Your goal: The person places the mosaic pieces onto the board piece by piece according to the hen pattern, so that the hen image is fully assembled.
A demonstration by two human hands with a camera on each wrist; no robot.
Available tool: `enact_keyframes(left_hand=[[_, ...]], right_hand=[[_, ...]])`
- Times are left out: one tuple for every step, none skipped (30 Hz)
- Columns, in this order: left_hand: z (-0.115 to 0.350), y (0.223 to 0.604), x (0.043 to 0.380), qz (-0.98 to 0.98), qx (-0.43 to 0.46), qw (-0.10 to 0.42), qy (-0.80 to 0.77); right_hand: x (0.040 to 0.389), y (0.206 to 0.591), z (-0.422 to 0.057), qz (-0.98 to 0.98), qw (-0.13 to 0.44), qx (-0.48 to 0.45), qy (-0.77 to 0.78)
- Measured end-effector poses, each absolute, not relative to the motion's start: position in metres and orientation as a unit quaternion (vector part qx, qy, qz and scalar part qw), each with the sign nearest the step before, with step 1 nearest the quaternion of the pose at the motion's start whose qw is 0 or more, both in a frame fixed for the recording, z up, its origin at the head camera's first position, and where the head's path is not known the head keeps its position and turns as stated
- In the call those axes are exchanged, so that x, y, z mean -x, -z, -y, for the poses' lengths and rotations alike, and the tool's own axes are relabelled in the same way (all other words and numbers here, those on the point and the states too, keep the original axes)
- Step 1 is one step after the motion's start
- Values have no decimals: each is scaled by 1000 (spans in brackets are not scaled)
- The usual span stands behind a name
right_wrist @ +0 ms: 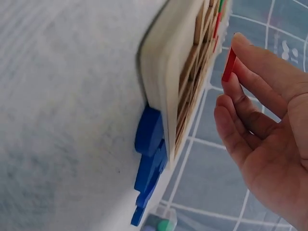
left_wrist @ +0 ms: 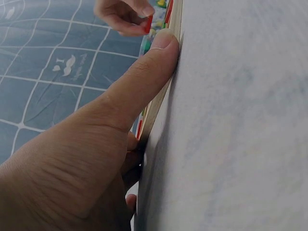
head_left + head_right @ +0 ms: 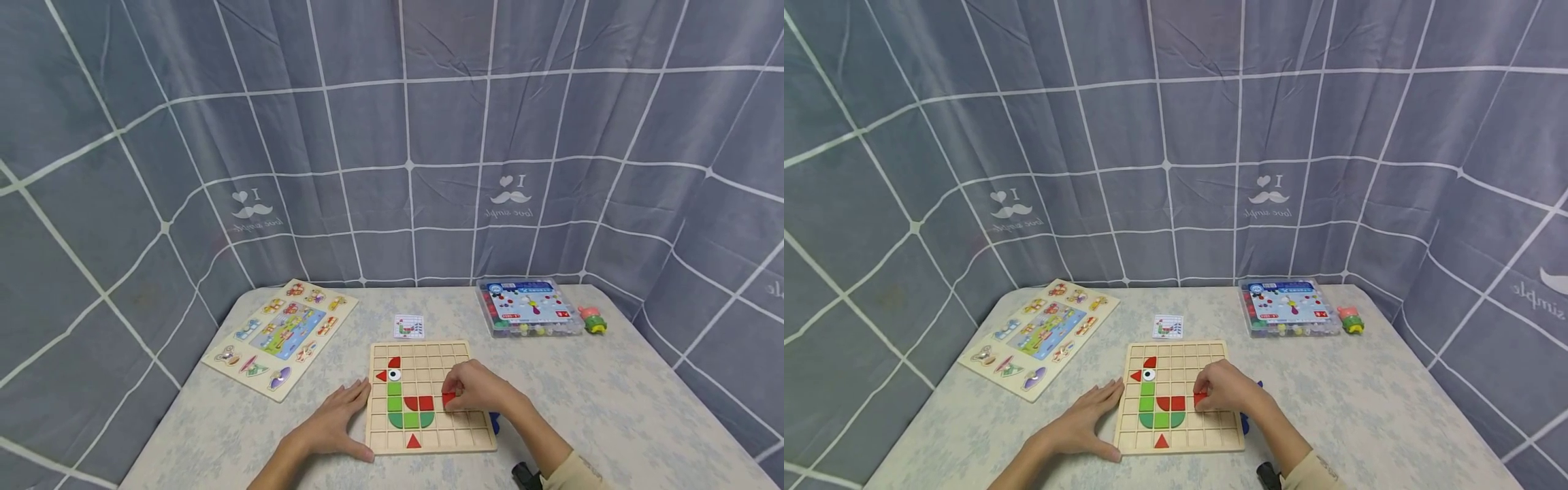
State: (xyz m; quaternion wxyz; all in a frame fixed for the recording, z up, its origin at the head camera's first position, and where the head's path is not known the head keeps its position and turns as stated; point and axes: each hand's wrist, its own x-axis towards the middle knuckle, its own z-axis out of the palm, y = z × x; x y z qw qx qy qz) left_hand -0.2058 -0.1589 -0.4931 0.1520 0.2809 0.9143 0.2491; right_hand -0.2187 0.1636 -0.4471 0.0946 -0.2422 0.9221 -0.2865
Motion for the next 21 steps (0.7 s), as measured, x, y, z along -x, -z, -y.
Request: enact_keyframes(left_hand=[[159, 493, 206, -915, -281, 152, -248], [159, 493, 206, -915, -282, 151, -246], [159, 493, 206, -915, -282, 151, -245], [160, 494, 206, -916, -282, 150, -244], [160, 494, 206, -916, -282, 149, -244], [160, 494, 206, -916, -283, 148, -244], [160, 494, 206, -916, -283, 148, -244], [160, 494, 206, -916, -283, 146, -244], [160, 495, 207, -916, -283, 146, -244], [160, 495, 207, -915, -284, 146, -245], [160, 496, 207, -915, -284, 146, -245], [160, 496, 207, -915, -284, 147, -246], [160, 497, 207, -915, -284, 148, -247], [160, 497, 207, -915, -284, 148, -247], [160, 498, 207, -914, -284, 149, -248], [160, 498, 207, -914, -285, 149, -248], [160, 499, 207, -914, -285, 148, -248], [160, 499, 207, -914, -286, 148, -249], [160, 499, 208, -914, -286, 147, -249], [160, 499, 208, -913, -287, 146, -249], [160, 499, 208, -913, -287, 146, -249]], right_hand=[[219, 448, -162, -922, 96, 244, 285], [219, 448, -161, -922, 97, 246, 282], [219, 448, -159, -923, 97, 249, 277], [219, 448, -158, -924, 95, 252, 271], [219, 449, -157, -925, 94, 254, 266], [220, 449, -155, -927, 92, 257, 259], [220, 450, -154, -928, 89, 260, 253], [221, 450, -153, -929, 87, 262, 246], [221, 450, -152, -930, 85, 264, 240], [221, 450, -150, -931, 83, 266, 235], [222, 451, -149, -931, 83, 267, 233], [222, 452, -148, -932, 82, 268, 230], [222, 452, -148, -932, 82, 270, 228], [222, 453, -147, -933, 82, 269, 225], [222, 453, -147, -933, 82, 268, 224], [222, 453, -146, -934, 82, 268, 222], [222, 454, -146, -934, 82, 268, 221], [222, 454, -145, -935, 82, 265, 220], [222, 453, -145, -935, 84, 264, 220], [222, 453, -145, -936, 86, 262, 220], [222, 453, -145, -936, 88, 260, 221]])
